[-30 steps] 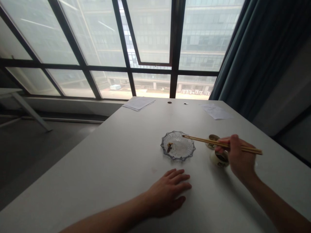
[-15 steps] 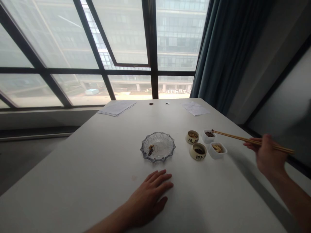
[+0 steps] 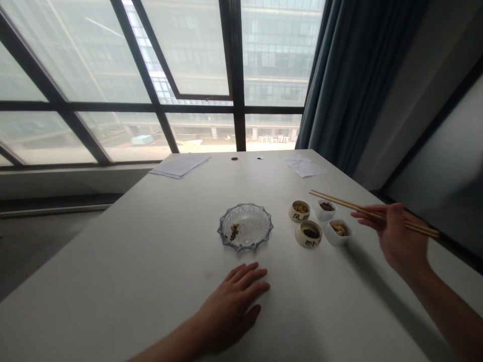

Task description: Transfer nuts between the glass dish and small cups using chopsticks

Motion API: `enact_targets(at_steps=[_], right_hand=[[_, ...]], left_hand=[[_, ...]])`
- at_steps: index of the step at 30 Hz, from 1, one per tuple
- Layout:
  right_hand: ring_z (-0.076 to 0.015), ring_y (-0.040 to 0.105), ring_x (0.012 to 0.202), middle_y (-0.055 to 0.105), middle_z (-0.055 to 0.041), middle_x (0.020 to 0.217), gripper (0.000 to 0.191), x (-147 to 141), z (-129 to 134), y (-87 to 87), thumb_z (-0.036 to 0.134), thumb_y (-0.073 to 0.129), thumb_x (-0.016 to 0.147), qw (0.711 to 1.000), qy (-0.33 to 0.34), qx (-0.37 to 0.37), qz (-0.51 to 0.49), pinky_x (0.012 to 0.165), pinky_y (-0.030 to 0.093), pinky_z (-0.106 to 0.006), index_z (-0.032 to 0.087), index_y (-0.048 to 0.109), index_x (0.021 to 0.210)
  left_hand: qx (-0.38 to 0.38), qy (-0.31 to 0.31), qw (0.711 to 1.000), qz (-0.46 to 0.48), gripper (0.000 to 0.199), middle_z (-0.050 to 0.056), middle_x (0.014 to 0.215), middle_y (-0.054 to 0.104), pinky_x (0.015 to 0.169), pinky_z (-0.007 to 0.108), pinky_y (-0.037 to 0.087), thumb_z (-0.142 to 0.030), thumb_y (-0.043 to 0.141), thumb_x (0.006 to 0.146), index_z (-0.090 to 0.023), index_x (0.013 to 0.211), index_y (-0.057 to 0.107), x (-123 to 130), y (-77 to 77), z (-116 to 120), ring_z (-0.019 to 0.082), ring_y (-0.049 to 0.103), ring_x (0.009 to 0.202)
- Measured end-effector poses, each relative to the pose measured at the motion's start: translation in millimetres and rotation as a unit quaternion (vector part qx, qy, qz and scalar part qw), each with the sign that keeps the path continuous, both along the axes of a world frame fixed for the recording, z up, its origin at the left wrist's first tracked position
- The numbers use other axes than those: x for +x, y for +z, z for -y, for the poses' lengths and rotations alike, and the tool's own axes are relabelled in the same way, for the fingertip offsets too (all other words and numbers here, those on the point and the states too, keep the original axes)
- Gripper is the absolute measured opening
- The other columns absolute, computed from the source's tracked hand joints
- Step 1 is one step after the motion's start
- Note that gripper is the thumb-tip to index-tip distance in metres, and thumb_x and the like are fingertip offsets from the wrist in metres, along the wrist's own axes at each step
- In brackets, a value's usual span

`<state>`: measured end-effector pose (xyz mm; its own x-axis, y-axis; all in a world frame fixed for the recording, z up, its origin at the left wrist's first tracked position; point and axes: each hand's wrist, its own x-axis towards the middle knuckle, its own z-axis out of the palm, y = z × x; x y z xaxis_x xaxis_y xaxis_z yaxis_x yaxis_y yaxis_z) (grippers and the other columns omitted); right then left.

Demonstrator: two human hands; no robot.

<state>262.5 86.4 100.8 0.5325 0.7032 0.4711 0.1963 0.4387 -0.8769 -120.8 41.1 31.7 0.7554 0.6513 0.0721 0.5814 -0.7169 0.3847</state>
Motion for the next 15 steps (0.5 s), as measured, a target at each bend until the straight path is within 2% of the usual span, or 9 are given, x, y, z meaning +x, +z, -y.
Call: enact_targets(at_steps=[3,7,11,15], right_hand=[[-0.0269,0.078,0.074,0.079,-0.0148,0.084,0.044,-45.6,2.7,2.1,0.058,0.068,0.088,0.991,0.123,-0.053,0.022,0.066,0.066,-0.034,0.015,0.076,0.090],[-0.0273,0.079,0.076,0.079,-0.0120,0.083,0.042,-105.7,-3.3,-10.4,0.058,0.068,0.087,0.966,0.237,-0.103,0.018,0.066,0.067,-0.034,0.016,0.076,0.087],[-0.0251,0.079,0.074,0.079,-0.0102,0.080,0.042,-146.7,-14.9,-31.3,0.057,0.064,0.090,0.944,0.306,-0.119,0.023,0.062,0.066,-0.033,0.016,0.075,0.087],[-0.0244,0.078,0.072,0.079,-0.0104,0.080,0.042,-165.2,-25.4,-44.9,0.057,0.065,0.089,0.937,0.320,-0.133,0.032,0.061,0.065,-0.032,0.016,0.075,0.088]], left_hand=[[0.002,-0.002,1.000,0.017,0.051,0.002,0.154,0.048,0.121,0.051,0.029,-0.016,0.056,0.088,-0.032,0.137,0.052,0.6,0.5,0.1,0.028,0.035,0.147],[0.000,-0.003,1.000,0.026,0.051,0.002,0.153,0.049,0.121,0.050,0.029,-0.018,0.058,0.087,-0.032,0.136,0.052,0.5,0.5,0.7,0.027,0.037,0.146],[0.001,-0.005,1.000,0.026,0.050,0.003,0.153,0.050,0.121,0.051,0.029,-0.021,0.059,0.087,-0.031,0.136,0.052,0.1,0.0,2.2,0.028,0.037,0.146],[0.001,-0.003,0.999,0.040,0.046,0.003,0.152,0.050,0.121,0.051,0.028,-0.025,0.060,0.089,-0.031,0.135,0.052,-0.5,-1.5,3.6,0.029,0.037,0.146]])
